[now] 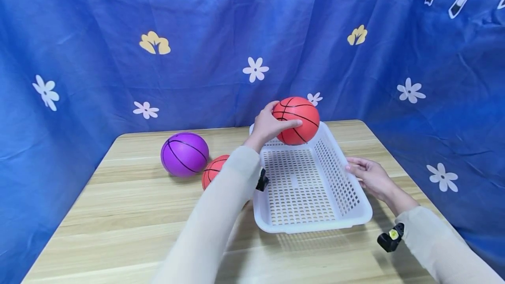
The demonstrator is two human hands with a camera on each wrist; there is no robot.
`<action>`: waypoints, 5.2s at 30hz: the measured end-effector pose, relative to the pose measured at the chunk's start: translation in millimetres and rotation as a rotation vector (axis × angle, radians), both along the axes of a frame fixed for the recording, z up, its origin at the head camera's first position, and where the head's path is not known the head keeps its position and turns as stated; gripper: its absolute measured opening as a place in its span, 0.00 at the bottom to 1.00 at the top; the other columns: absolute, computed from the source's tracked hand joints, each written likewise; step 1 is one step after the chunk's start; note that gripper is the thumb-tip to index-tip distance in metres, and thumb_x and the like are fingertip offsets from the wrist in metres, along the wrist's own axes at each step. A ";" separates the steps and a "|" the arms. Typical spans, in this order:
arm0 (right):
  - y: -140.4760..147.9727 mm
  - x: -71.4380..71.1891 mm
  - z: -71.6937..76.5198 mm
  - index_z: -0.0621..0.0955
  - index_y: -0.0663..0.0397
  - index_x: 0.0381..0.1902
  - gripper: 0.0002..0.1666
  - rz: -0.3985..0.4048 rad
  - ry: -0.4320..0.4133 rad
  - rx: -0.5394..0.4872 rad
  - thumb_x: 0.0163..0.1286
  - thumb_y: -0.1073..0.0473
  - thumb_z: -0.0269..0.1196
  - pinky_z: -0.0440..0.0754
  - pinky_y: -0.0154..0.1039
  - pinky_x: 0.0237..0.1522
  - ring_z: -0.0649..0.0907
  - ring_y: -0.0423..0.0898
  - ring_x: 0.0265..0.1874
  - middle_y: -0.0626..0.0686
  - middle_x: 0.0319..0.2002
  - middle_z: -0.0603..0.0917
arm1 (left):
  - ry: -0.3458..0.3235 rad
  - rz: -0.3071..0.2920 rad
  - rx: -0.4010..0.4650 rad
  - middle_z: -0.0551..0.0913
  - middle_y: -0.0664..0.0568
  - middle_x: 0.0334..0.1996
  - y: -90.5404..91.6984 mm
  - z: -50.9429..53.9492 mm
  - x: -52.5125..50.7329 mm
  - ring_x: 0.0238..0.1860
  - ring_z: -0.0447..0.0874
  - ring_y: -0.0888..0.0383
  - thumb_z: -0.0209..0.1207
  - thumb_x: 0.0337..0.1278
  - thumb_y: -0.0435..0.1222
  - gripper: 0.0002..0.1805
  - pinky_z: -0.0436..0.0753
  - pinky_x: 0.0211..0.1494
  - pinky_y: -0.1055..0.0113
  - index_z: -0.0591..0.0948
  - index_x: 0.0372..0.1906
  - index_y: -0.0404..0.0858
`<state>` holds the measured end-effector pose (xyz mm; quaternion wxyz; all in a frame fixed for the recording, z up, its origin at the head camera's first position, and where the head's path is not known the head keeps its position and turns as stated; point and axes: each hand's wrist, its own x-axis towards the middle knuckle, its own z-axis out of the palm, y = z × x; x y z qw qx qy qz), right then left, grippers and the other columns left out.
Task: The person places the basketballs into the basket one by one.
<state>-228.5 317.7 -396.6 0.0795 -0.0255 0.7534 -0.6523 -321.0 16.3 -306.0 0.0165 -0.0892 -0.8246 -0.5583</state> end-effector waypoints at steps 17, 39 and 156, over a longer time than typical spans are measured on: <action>1.4 -4.6 -1.9 0.60 0.74 0.67 0.34 0.012 0.005 0.015 0.72 0.59 0.56 0.83 0.41 0.41 0.83 0.45 0.43 0.56 0.50 0.80 | -0.049 0.008 -0.026 0.74 0.49 0.57 31.0 -48.3 -0.7 0.54 0.73 0.53 0.74 0.37 0.52 0.50 0.81 0.48 0.57 0.64 0.68 0.42; 1.0 -3.3 -1.9 0.61 0.75 0.66 0.33 0.013 0.015 0.019 0.72 0.60 0.56 0.83 0.41 0.40 0.84 0.46 0.42 0.58 0.49 0.81 | -0.132 -0.075 -0.164 0.73 0.46 0.58 43.6 -68.6 1.5 0.57 0.71 0.51 0.76 0.37 0.46 0.52 0.75 0.57 0.57 0.62 0.69 0.39; -1.0 3.6 -4.1 0.59 0.74 0.67 0.34 0.005 0.035 0.037 0.73 0.58 0.56 0.83 0.43 0.39 0.84 0.46 0.42 0.62 0.52 0.79 | 0.212 0.097 -0.238 0.62 0.30 0.63 -317.1 -54.5 33.1 0.59 0.63 0.32 0.74 0.42 0.40 0.56 0.69 0.53 0.35 0.52 0.74 0.43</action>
